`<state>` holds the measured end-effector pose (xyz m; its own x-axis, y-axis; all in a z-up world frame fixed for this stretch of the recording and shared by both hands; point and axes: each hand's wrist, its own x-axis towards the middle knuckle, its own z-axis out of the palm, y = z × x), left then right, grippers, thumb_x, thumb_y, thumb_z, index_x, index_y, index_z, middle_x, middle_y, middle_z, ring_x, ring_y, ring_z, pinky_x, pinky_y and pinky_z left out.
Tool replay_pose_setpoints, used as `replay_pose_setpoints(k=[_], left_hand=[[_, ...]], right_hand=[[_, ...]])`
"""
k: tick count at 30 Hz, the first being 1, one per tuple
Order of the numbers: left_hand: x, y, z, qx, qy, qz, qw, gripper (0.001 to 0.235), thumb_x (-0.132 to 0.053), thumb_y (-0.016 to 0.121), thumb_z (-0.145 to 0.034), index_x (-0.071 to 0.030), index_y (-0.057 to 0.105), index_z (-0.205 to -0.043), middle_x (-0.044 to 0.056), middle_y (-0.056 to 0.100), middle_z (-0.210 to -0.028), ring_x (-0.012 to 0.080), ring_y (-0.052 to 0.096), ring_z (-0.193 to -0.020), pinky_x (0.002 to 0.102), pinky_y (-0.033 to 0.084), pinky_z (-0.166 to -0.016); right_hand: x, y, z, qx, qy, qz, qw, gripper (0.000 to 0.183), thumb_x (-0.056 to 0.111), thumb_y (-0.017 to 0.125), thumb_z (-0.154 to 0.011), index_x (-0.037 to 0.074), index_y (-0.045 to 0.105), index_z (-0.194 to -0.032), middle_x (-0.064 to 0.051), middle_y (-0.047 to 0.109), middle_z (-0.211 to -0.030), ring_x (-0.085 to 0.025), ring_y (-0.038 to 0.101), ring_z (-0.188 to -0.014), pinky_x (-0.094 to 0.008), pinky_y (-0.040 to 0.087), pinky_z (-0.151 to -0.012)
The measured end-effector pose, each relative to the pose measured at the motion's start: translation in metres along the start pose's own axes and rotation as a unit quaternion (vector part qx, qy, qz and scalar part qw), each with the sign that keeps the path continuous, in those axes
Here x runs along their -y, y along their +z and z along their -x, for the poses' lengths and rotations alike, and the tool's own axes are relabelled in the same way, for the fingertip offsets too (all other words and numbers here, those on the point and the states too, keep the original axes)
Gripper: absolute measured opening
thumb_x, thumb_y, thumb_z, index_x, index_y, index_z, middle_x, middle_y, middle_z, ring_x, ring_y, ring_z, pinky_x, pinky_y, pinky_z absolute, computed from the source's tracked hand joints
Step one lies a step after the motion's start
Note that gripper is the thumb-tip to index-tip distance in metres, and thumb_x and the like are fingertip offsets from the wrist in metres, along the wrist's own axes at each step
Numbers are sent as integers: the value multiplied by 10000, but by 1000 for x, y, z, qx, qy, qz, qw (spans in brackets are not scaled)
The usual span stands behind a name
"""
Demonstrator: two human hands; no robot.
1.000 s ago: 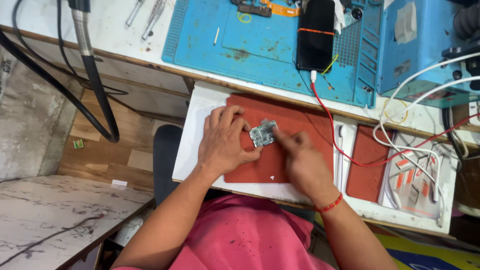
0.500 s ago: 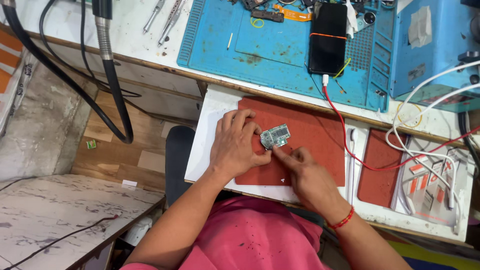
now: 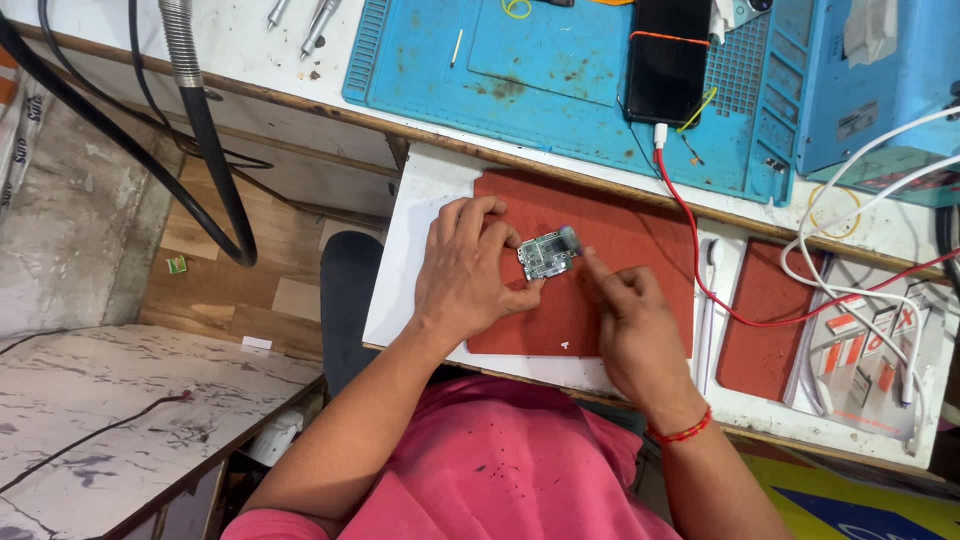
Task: The person uses a hot air gun to heat a small circuit board placed on a red mat. They then use a small brush to scrub the surface of the board repeatedly. The person flips the board over and continues scrubbing the other side.
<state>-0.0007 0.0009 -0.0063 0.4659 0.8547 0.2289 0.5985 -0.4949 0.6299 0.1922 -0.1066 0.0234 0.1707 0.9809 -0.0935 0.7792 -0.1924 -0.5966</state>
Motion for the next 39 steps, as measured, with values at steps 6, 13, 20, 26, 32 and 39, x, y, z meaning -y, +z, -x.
replay_pose_setpoints(k=[6,13,20,26,32,39], left_hand=[[2,-2,-2,-3,12,4,1000,460,-336,899,-599,-81,716,-934,97,568,-1282,330,468,-1253,475,416,-1033],[14,-12,-6,27,64,-5,998,449,-349,920,-617,-102,766,-959,44,603,-1248,303,494,-1208,474,406,-1028],[11,-10,-6,-1,65,-1,998,423,-368,901,-617,-141,767,-948,22,612,-1209,292,504,-1205,469,392,-1033],[11,-11,-6,8,74,-15,997,429,-361,895,-665,-115,745,-983,36,607,-1233,284,505,-1207,468,398,-1038],[12,-11,-3,6,75,-3,997,464,-378,901,-662,-114,734,-1003,36,604,-1241,286,496,-1202,464,395,-1039],[11,-11,-5,16,65,-11,998,446,-374,908,-649,-118,731,-969,29,608,-1239,287,494,-1201,458,398,-1016]], right_hand=[[12,0,5,73,-26,60,995,573,-1,541,-900,228,602,-1421,-160,610,-1049,-383,667,-803,-494,543,-687],[1,-4,-11,0,-45,102,994,592,-35,518,-879,234,640,-1393,-171,612,-1071,-393,670,-807,-500,552,-665],[-10,-8,-14,11,-47,91,995,608,-41,520,-877,219,634,-1415,-179,615,-1041,-410,659,-809,-504,538,-697],[-2,-11,-7,39,-55,79,995,592,-31,550,-864,208,641,-1398,-181,627,-1029,-401,662,-796,-495,538,-690],[-2,-4,-6,47,-67,87,993,596,-30,561,-860,225,646,-1392,-156,636,-1027,-381,666,-775,-483,544,-677],[-8,-7,-16,39,-77,99,991,589,-19,579,-871,226,636,-1404,-154,624,-1043,-384,662,-754,-490,537,-662]])
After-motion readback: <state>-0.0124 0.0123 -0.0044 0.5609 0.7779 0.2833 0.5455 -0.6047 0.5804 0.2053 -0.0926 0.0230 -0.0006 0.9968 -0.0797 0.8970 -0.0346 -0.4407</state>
